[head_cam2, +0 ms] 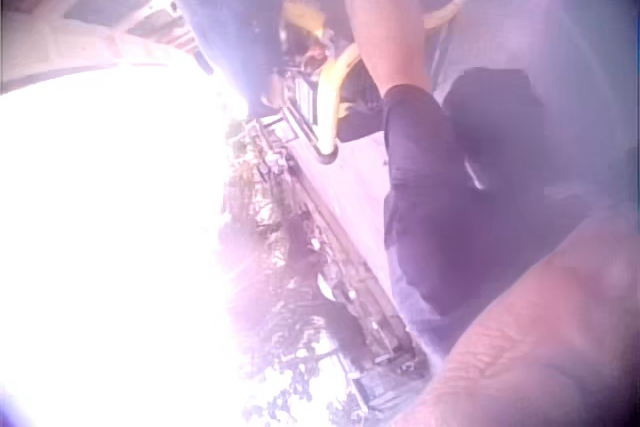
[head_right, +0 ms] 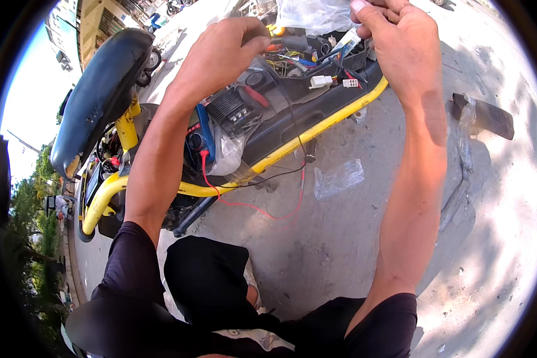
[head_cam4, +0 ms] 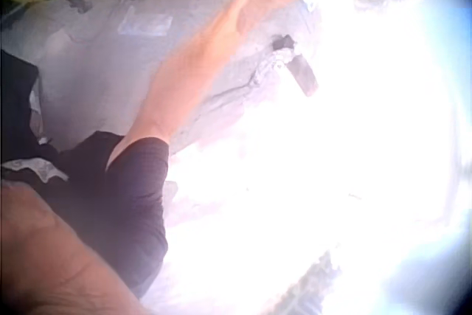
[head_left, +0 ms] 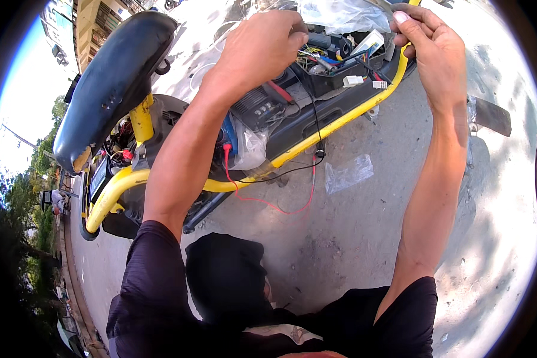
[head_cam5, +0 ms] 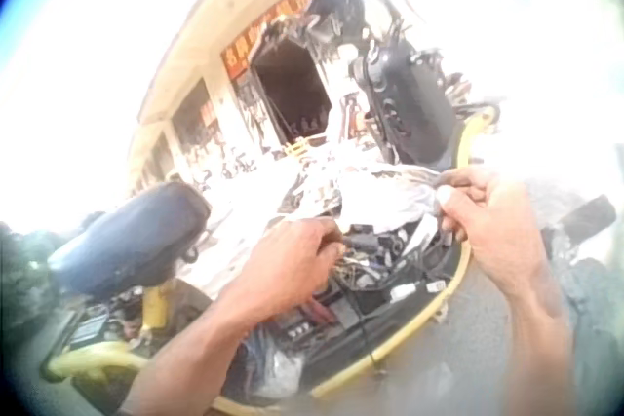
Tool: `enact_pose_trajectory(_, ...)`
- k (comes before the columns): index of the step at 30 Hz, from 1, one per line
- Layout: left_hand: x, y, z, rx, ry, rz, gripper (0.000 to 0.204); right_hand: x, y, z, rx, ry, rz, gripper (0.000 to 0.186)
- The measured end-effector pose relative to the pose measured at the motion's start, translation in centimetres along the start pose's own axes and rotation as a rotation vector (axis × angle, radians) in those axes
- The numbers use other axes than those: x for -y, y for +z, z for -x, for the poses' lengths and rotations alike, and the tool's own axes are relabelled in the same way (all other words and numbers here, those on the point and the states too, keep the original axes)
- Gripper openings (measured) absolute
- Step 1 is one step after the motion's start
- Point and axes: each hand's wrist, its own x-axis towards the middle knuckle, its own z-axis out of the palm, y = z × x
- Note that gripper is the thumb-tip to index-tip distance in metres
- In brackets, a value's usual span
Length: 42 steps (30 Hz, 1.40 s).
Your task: The person works on the wiring of a yellow motorized vehicle, using a multimeter to test connections and pliers to strip and adjust wires. They connect and disconnect probes and manipulate wires near the vehicle frame.
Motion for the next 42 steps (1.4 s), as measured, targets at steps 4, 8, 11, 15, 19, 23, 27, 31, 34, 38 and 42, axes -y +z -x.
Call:
enact_pose_trajectory(4,-4.6,-1.8,6.8,0.147,0.086,0.156,0.024,4.3,2.8,2.8,0.082,0.058,0.023,0.019)
enact_pose_trajectory(8,-6.2,-2.7,12.3,0.593,0.095,0.401,0.014,6.4,1.7,3.4,0.228,0.088,0.234,0.019)
enact_pose_trajectory(11,-3.1,-2.8,15.0,0.568,0.054,0.308,0.016,8.4,2.6,4.6,0.273,0.089,0.295,0.02)
enact_pose_trajectory(15,1.3,0.2,11.1,0.286,-0.023,-0.019,0.024,10.2,0.8,4.6,0.336,0.147,0.315,0.022)
enact_pose_trajectory(19,5.5,4.6,8.4,0.197,0.094,-0.135,0.03,11.2,0.9,5.1,0.321,0.156,0.426,0.024)
enact_pose_trajectory(23,5.7,5.4,6.5,0.342,0.148,-0.13,0.027,13.6,0.3,8.3,0.253,-0.029,0.592,0.028)
enact_pose_trajectory(27,7.2,5.1,8.0,0.067,0.232,-0.157,0.027,12.9,1.1,8.8,0.263,-0.005,0.529,0.028)
enact_pose_trajectory(31,1.8,2.0,10.7,-0.253,0.323,-0.186,0.026,11.0,1.9,9.1,0.302,0.113,0.404,0.029)
enact_pose_trajectory(34,0.3,0.0,13.0,-0.394,0.572,-0.057,0.03,10.0,2.3,8.5,0.455,0.374,0.231,0.04)
enact_pose_trajectory(38,-3.6,1.5,16.7,-0.364,0.787,0.138,0.038,4.9,2.8,12.3,0.702,0.597,-0.199,0.068)
enact_pose_trajectory(42,-4.5,6.5,20.2,-0.248,0.866,0.265,0.043,-0.5,5.5,19.2,0.773,0.897,-0.55,0.066)
